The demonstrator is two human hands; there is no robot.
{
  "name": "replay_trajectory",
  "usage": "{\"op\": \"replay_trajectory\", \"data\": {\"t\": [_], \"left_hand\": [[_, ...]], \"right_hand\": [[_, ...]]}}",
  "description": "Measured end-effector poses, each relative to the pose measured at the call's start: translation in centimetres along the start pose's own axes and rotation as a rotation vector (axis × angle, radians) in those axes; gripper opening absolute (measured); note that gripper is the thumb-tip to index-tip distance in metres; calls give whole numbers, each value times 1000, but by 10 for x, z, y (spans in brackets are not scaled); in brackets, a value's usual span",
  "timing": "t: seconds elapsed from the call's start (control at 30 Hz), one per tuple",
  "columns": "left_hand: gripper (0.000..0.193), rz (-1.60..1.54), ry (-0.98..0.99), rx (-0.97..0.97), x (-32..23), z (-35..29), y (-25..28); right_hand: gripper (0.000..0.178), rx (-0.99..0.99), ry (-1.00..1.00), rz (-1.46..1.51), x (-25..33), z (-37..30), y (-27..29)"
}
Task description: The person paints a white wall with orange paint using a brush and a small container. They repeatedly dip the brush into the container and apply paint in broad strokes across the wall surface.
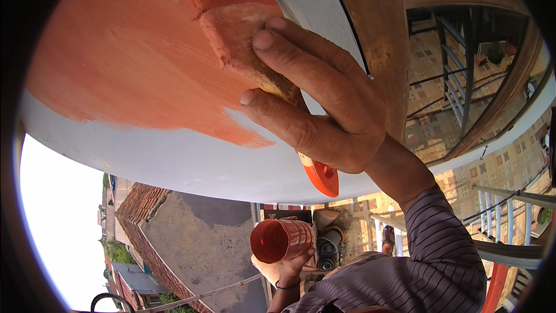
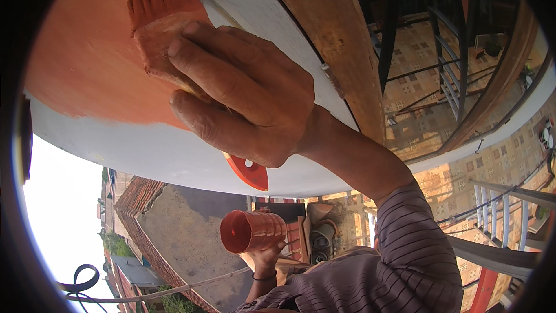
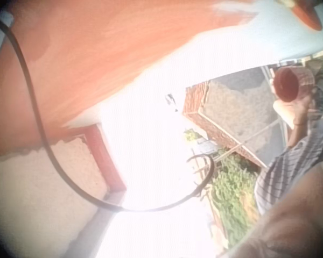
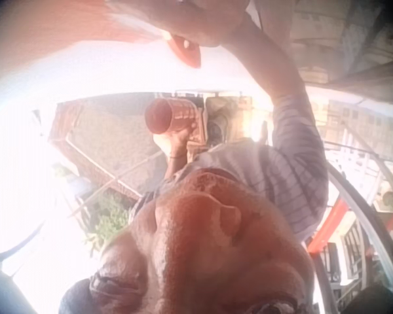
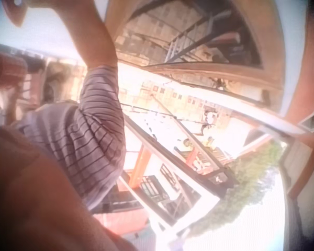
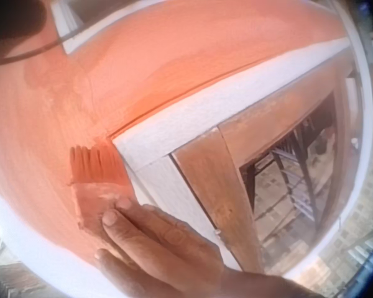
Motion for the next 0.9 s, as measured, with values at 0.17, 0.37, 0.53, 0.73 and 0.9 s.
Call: {"op": "replay_trajectory", "data": {"t": [0.17, 0.37, 0.53, 0.73, 0.9], "left_hand": [[92, 4, 6, 4, -1, -2, 0], [93, 4, 10, 3, -3, -3, 0], [93, 6, 5, 2, -4, -2, -2], [94, -1, 9, 8, -5, -4, -2], [94, 3, 7, 13, -5, -5, 0]], "right_hand": [[24, -13, -7, 6, -1, -3, -2], [25, -14, -36, 14, 2, -6, -1], [25, -37, -36, 38, 1, -8, -2], [30, 72, -116, 118, 6, -10, 9], [33, 126, -172, 163, 9, -13, 14]]}}
Point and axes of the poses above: each hand's wrist, its own z-axis towards the middle knuckle, its own y-axis out of the back of the hand, x = y × z, the point moved 2 cm from there along z, towards the middle knuckle, and after that the axes turned 6 degrees about -x, right-handed, at the moved point
